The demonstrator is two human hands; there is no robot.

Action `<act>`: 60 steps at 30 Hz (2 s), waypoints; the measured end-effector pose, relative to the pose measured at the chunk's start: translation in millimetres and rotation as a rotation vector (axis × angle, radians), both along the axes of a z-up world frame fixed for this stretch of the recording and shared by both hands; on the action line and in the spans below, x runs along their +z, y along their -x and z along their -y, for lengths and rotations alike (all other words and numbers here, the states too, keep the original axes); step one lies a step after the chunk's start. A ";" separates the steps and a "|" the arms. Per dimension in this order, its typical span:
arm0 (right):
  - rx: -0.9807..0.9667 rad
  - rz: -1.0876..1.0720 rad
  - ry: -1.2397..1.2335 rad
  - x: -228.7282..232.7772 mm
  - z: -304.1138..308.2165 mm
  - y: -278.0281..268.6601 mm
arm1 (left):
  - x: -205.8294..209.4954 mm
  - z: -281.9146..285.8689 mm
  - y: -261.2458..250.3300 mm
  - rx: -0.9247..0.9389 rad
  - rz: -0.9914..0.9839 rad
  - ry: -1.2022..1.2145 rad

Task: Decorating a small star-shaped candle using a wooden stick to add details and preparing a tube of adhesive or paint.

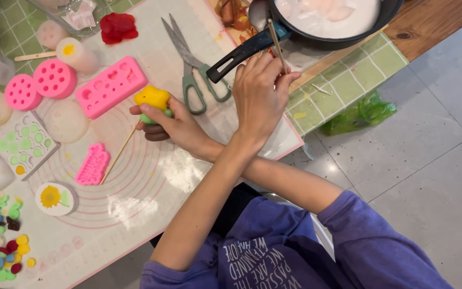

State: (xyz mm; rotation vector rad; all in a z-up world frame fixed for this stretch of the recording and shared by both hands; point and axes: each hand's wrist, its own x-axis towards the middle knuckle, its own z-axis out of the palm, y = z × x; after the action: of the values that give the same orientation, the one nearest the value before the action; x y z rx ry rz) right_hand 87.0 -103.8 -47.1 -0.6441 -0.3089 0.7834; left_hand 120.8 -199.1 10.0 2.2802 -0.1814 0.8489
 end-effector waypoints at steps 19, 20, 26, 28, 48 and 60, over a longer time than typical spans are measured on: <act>-0.021 0.000 0.057 12.0 5.6 -2.1 | -0.5 0.6 -3.5 0.010 -0.033 0.008; -0.021 0.003 0.049 10.2 4.8 -2.5 | -0.9 0.5 -4.1 0.010 -0.036 0.004; -0.010 -0.004 0.055 15.5 8.1 -1.9 | -2.0 1.0 -5.4 0.006 -0.041 0.009; -0.014 -0.012 0.060 15.0 8.4 -1.4 | 0.4 0.5 -2.8 0.007 -0.040 0.018; 0.159 0.188 0.100 46.2 16.2 13.7 | 78.7 -224.3 114.8 -0.114 0.297 0.767; 0.122 0.363 0.273 36.3 29.2 23.8 | 16.1 -214.3 130.2 -0.187 0.228 1.056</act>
State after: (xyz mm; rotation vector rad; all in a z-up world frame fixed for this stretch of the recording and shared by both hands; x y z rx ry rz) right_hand 63.2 -133.0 -10.8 -1.0364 -0.5829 0.8313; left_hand -9.4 15.2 26.1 1.1665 -0.0241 0.8258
